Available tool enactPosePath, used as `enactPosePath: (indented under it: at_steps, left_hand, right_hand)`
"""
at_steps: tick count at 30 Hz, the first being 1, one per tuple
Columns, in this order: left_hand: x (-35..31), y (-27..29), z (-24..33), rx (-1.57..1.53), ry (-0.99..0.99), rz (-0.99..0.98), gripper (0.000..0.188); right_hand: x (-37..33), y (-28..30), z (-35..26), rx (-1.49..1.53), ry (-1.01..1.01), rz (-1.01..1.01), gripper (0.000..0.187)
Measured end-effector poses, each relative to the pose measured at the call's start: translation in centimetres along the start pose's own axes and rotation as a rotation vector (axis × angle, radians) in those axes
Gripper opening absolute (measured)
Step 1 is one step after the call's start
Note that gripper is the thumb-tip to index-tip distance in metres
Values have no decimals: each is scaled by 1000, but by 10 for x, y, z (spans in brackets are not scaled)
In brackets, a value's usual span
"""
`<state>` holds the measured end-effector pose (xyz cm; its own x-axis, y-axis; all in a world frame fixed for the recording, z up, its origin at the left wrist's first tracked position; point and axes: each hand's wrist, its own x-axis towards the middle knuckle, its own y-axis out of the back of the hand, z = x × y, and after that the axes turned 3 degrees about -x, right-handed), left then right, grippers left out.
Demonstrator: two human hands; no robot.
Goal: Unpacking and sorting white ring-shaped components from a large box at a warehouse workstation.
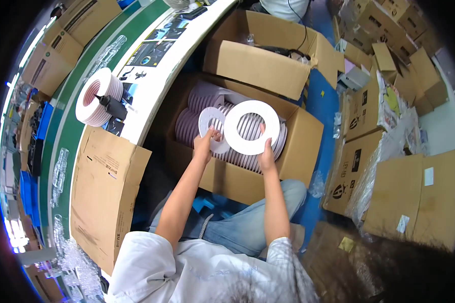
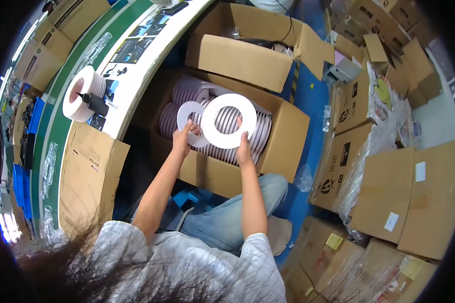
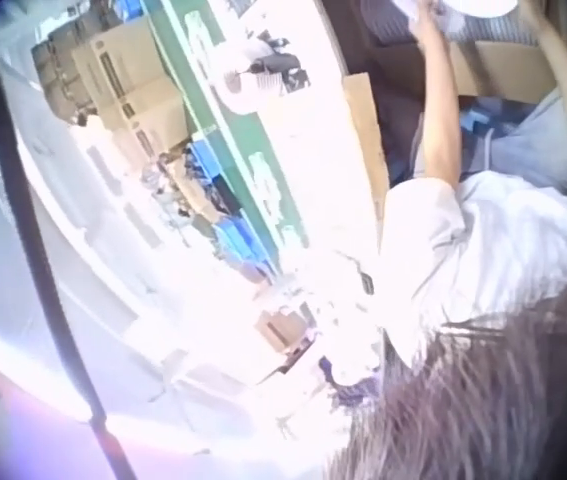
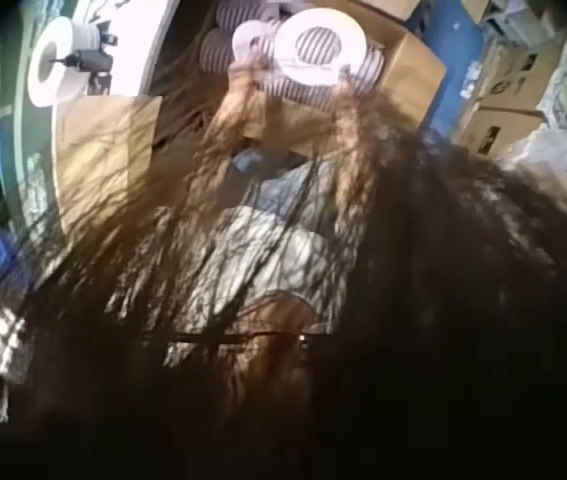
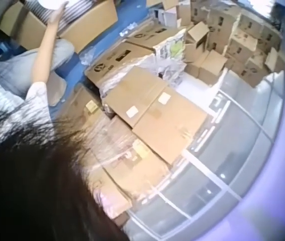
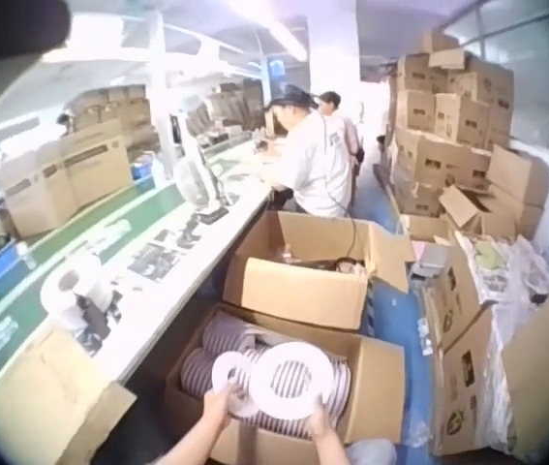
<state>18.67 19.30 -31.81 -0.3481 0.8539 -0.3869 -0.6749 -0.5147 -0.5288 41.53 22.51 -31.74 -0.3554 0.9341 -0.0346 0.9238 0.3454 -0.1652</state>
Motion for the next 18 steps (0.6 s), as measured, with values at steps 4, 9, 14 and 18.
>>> enactPosePath:
  at_steps: [4,9,14,18]
  left_hand:
    - [-14,-19,-11,-366,205,-70,48]
    - [-20,-14,-1,-459,313,-314,46]
    - [-37,-19,6,-312,213,-512,36]
    - [-46,-22,16,-111,246,-565,40]
  right_hand:
    - [-10,5,-2,-165,-125,-49,62]
    - [-14,-5,2,-339,-242,-96,70]
    - [-18,-24,-3,-131,33,267,88]
    - [-12,-22,-13,-140,114,257,86]
